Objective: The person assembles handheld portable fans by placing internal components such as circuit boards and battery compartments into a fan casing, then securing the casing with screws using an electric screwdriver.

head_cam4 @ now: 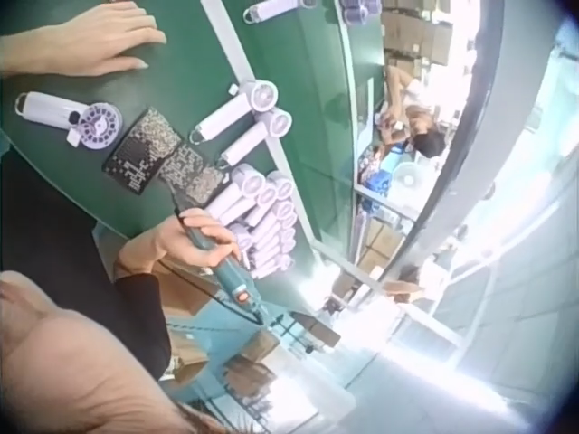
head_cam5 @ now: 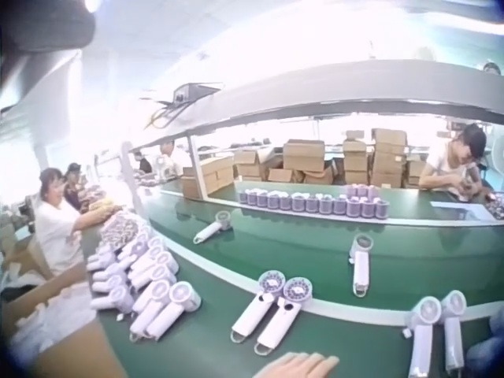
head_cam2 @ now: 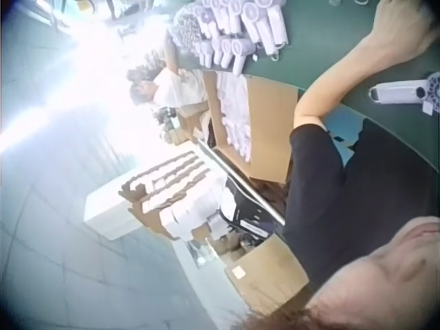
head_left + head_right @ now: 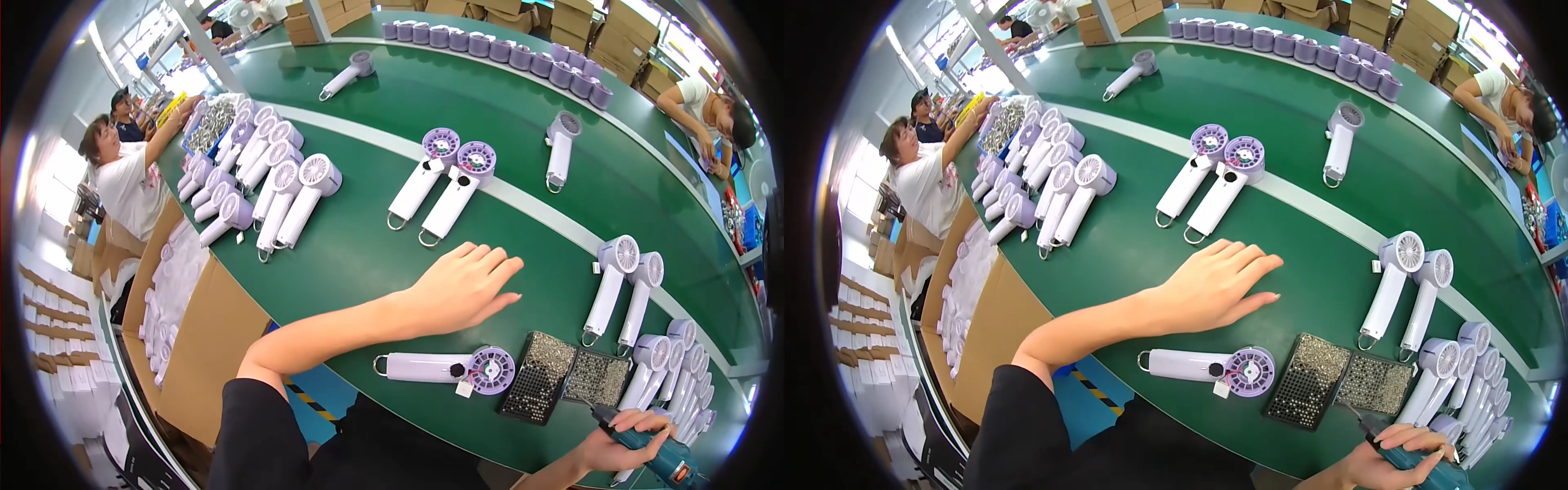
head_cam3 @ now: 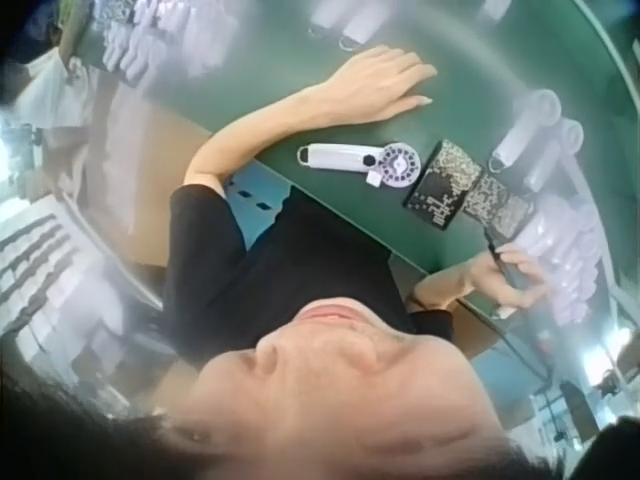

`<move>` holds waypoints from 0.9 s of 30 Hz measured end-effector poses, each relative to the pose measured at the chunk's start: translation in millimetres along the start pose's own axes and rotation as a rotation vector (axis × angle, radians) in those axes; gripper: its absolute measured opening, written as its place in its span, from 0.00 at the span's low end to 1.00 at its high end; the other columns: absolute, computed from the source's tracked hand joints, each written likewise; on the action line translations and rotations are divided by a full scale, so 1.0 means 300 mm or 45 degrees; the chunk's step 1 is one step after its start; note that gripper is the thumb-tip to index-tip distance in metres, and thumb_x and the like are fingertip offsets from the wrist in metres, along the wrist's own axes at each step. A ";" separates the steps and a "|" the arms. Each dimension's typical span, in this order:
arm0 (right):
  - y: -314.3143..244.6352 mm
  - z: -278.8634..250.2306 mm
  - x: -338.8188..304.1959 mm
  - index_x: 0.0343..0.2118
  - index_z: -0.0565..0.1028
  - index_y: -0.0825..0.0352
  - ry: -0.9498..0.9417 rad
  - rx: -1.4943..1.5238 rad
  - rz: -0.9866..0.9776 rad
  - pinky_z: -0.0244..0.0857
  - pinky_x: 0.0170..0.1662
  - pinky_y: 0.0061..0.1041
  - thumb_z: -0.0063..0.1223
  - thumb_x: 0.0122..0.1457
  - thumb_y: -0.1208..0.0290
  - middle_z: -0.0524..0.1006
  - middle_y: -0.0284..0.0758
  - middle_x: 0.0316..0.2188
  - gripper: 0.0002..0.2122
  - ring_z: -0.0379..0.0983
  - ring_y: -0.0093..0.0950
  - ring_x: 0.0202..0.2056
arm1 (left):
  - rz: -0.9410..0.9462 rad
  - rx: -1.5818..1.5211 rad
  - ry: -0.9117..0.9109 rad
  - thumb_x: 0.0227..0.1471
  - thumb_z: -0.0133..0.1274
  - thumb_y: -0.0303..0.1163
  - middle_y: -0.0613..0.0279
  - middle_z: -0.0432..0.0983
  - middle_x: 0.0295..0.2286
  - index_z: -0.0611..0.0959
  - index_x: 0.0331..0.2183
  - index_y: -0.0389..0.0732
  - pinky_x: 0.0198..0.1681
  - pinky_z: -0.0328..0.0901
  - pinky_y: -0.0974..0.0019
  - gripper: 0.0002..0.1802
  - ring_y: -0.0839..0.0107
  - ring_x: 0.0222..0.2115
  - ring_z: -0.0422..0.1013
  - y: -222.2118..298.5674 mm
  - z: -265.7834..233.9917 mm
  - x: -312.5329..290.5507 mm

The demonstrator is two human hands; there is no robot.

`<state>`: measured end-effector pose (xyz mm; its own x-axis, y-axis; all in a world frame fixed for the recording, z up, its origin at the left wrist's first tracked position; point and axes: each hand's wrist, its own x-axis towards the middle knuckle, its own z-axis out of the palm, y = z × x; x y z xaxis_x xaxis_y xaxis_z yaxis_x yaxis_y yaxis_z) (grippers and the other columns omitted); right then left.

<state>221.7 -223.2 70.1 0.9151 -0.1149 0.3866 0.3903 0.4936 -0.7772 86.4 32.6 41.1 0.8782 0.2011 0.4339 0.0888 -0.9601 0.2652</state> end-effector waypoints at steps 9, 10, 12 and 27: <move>0.027 -0.066 0.025 0.29 0.60 0.65 -0.127 0.048 0.012 0.52 0.16 0.16 0.36 0.65 0.65 0.61 0.30 0.19 0.10 0.55 0.18 0.13 | -0.122 -0.094 -0.043 0.51 0.55 0.40 0.48 0.75 0.28 0.74 0.39 0.33 0.36 0.66 0.53 0.21 0.51 0.30 0.73 -0.083 0.099 0.166; 0.045 -0.091 0.032 0.29 0.60 0.64 -0.232 0.124 0.024 0.52 0.17 0.16 0.35 0.65 0.64 0.61 0.30 0.19 0.11 0.54 0.19 0.12 | -0.214 -0.116 -0.013 0.50 0.55 0.40 0.45 0.75 0.26 0.75 0.37 0.32 0.35 0.67 0.49 0.20 0.48 0.29 0.74 -0.128 0.120 0.202; 0.019 -0.026 0.023 0.29 0.61 0.63 -0.019 0.062 0.065 0.52 0.15 0.16 0.33 0.65 0.64 0.61 0.29 0.20 0.10 0.54 0.19 0.11 | -0.365 -0.176 -0.027 0.51 0.54 0.39 0.43 0.77 0.29 0.74 0.38 0.31 0.37 0.69 0.51 0.20 0.48 0.34 0.74 -0.187 0.151 0.321; -0.024 -0.064 0.048 0.41 0.61 0.64 -0.049 0.122 0.058 0.57 0.09 0.22 0.35 0.63 0.64 0.61 0.32 0.19 0.10 0.56 0.23 0.09 | -0.757 0.266 -0.260 0.47 0.50 0.62 0.41 0.78 0.36 0.68 0.43 0.27 0.42 0.68 0.52 0.42 0.47 0.39 0.75 -0.355 0.509 0.831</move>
<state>233.9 -245.0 71.7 0.9262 -0.0581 0.3725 0.3355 0.5777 -0.7441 367.7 155.3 -10.6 0.7210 0.6874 0.0877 0.6573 -0.7185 0.2274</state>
